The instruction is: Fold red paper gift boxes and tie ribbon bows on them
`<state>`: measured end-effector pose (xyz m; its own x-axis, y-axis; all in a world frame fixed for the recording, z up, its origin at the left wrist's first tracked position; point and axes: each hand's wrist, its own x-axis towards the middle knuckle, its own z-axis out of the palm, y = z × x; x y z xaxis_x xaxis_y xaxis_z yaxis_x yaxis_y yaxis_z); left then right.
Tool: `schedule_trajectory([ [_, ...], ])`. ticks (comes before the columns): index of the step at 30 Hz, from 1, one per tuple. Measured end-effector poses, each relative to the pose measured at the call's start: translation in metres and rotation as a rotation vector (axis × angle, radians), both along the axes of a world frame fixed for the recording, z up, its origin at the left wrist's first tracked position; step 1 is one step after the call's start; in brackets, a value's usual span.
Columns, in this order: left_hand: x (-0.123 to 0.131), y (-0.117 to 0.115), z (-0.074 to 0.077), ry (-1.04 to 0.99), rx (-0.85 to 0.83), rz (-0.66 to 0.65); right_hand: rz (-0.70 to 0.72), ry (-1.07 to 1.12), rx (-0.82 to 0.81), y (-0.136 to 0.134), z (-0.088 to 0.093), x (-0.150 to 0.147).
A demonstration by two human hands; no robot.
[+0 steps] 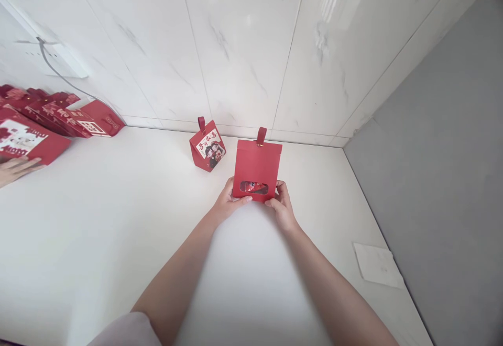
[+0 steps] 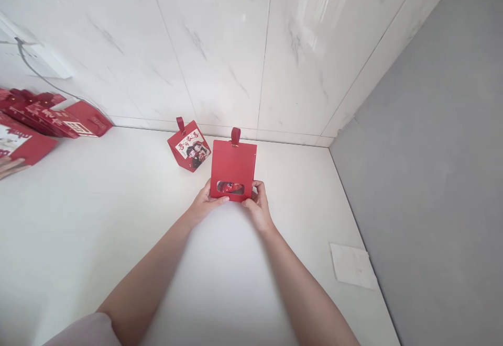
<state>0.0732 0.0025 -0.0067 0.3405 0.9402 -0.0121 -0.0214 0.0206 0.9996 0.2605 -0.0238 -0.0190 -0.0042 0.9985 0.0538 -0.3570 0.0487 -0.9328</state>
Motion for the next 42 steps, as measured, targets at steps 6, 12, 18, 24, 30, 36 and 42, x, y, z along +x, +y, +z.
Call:
schedule_trajectory([
  [6,-0.001,0.003,-0.001,-0.038,0.012,-0.041,0.018,0.026,-0.021,0.001,-0.003,-0.001],
  [12,0.000,0.006,-0.006,-0.011,0.097,-0.019,-0.020,0.020,-0.037,0.006,-0.011,0.000],
  [18,0.002,0.003,-0.004,-0.015,0.042,-0.006,-0.038,0.003,-0.028,0.005,-0.007,0.001],
  [24,0.008,0.003,-0.001,-0.167,-0.030,0.081,0.020,0.006,0.051,0.001,-0.002,-0.004],
  [30,0.007,0.007,-0.007,-0.183,-0.044,0.118,-0.013,-0.043,0.040,-0.002,0.001,-0.006],
  [36,0.004,0.009,-0.007,-0.119,-0.005,0.098,-0.041,-0.125,-0.017,-0.001,-0.001,-0.006],
  [42,0.011,0.007,-0.008,0.044,0.051,0.271,-0.044,-0.152,-0.036,-0.001,-0.004,-0.007],
])
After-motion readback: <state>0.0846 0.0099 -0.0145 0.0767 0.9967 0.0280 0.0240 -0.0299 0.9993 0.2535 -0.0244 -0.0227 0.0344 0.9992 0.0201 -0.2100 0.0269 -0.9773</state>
